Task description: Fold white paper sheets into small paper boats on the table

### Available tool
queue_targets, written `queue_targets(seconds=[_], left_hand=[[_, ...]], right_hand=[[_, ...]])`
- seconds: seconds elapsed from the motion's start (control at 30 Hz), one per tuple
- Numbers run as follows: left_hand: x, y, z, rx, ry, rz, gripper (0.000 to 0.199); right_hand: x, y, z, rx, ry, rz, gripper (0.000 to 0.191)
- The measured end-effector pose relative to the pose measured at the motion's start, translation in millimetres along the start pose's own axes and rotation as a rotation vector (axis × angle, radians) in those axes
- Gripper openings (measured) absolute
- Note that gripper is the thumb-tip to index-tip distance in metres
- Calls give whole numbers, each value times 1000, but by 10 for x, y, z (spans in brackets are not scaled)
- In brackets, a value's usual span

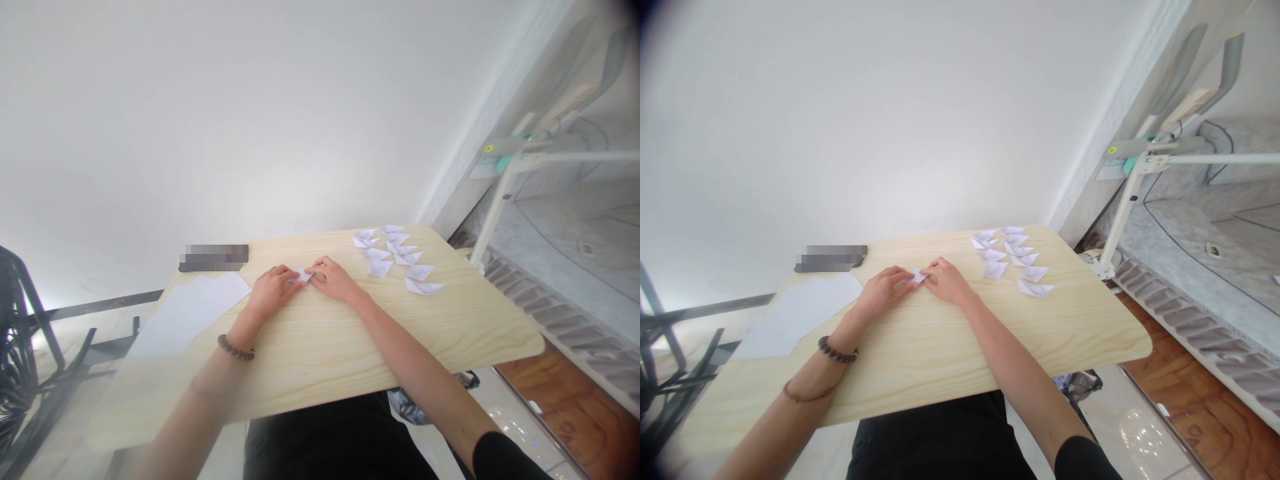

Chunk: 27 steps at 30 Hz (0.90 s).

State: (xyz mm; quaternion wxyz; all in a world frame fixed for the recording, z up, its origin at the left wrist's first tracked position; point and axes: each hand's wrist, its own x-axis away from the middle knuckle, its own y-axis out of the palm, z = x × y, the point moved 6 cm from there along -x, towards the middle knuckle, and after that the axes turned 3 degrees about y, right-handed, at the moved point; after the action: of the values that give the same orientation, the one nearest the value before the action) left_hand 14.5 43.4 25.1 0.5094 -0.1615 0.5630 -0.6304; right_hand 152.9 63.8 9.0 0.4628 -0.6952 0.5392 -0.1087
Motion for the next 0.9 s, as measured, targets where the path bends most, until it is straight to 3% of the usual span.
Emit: queue_targets(seconds=[0.23,0.47,0.73,0.9], left_hand=[[-7,-12,-15,69,12,-11,35],[-11,6,-30,58,27,-31,34],[1,-6,-10,97,27,-28,32],[-5,-14,-64,233,-12,76,38]], right_hand=[[-19,-34,27,-149,59,-33,22],[-21,-30,18,-154,56,-43,21],[-11,-13,12,-113,52,12,16],[-21,-94,30,-245,37,125,17]])
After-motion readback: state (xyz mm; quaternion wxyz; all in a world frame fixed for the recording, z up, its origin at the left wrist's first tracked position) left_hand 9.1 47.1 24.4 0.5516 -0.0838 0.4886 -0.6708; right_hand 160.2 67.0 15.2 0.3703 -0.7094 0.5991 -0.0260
